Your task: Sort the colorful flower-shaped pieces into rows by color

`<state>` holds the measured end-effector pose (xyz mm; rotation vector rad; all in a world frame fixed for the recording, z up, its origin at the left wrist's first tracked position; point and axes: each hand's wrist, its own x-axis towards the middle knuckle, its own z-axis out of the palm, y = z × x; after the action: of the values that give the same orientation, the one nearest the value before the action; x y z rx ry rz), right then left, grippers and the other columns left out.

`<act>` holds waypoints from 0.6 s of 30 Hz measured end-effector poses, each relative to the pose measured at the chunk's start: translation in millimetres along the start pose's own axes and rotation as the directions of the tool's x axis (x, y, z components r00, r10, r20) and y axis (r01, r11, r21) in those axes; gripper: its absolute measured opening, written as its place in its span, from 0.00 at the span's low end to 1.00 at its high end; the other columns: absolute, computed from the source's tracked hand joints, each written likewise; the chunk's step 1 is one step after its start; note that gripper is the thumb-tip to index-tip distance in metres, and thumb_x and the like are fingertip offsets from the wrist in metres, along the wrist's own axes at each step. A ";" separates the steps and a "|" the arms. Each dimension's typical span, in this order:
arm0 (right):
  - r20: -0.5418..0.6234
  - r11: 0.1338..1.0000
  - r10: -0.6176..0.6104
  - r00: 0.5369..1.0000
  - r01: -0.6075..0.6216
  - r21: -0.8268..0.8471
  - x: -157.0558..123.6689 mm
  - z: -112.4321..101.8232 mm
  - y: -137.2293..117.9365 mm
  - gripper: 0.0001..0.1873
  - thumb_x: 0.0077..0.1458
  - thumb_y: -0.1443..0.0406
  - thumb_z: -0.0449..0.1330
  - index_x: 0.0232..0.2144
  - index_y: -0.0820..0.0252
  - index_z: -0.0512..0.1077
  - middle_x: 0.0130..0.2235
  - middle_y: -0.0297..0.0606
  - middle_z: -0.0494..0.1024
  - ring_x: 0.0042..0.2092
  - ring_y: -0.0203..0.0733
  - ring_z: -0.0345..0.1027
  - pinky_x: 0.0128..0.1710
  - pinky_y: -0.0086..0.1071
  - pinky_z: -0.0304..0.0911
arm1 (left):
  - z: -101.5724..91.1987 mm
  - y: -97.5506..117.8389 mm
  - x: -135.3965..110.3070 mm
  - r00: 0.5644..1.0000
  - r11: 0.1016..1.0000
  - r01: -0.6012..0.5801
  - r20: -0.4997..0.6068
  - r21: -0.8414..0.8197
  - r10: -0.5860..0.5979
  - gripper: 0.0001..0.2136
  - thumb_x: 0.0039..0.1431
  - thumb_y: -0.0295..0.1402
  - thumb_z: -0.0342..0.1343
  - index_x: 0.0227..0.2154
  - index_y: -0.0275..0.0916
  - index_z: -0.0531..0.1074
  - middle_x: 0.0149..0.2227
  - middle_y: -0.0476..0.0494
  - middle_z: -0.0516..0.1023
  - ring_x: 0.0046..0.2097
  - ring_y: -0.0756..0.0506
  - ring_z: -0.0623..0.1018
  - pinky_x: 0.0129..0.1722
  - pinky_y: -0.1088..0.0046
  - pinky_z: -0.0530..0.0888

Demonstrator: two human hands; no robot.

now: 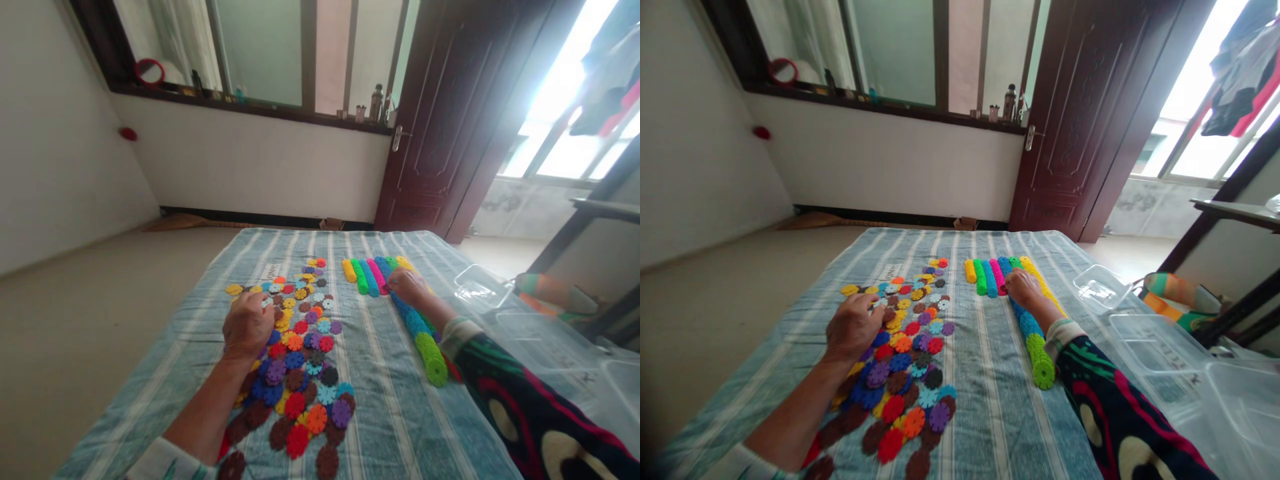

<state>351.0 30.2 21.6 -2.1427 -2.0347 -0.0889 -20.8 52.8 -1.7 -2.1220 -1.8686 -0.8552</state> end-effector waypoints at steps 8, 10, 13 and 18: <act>0.067 0.999 0.028 0.997 -0.026 -0.041 8.1 9.2 0.3 0.12 0.58 0.67 0.53 0.28 0.60 0.76 0.41 0.47 0.77 0.40 0.44 0.70 0.34 0.32 0.53 | 5.8 -3.8 -0.6 1.000 1.000 0.010 0.015 -0.010 -0.010 0.11 0.54 0.32 0.51 0.33 0.36 0.77 0.39 0.37 0.79 0.44 0.39 0.78 0.46 0.66 0.75; 0.076 0.999 0.028 0.997 -0.024 -0.048 9.6 10.0 0.3 0.13 0.58 0.67 0.52 0.28 0.60 0.77 0.41 0.47 0.77 0.40 0.45 0.70 0.34 0.32 0.54 | 6.1 -4.0 -0.9 1.000 1.000 0.008 0.023 -0.010 -0.008 0.11 0.55 0.32 0.51 0.34 0.36 0.77 0.39 0.37 0.79 0.44 0.40 0.78 0.46 0.67 0.74; 0.083 0.998 0.031 0.996 -0.027 -0.052 11.3 11.6 0.5 0.13 0.58 0.66 0.52 0.30 0.61 0.77 0.41 0.48 0.77 0.40 0.46 0.70 0.35 0.33 0.54 | 6.1 -3.9 -1.1 0.999 1.000 0.005 0.039 -0.016 -0.005 0.11 0.55 0.32 0.50 0.34 0.35 0.77 0.39 0.36 0.79 0.44 0.40 0.78 0.46 0.67 0.74; 0.089 0.998 0.032 0.996 -0.027 -0.057 12.0 13.8 0.9 0.13 0.58 0.66 0.54 0.31 0.61 0.78 0.40 0.48 0.77 0.40 0.46 0.70 0.35 0.33 0.55 | 7.1 -4.4 -1.1 0.999 1.000 0.012 0.050 -0.019 -0.011 0.12 0.55 0.32 0.50 0.35 0.35 0.77 0.40 0.36 0.79 0.44 0.39 0.78 0.46 0.67 0.74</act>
<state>351.4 44.3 10.0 -2.2483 -2.0716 -0.0467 -22.9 56.3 -9.1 -2.1655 -1.9061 -0.8336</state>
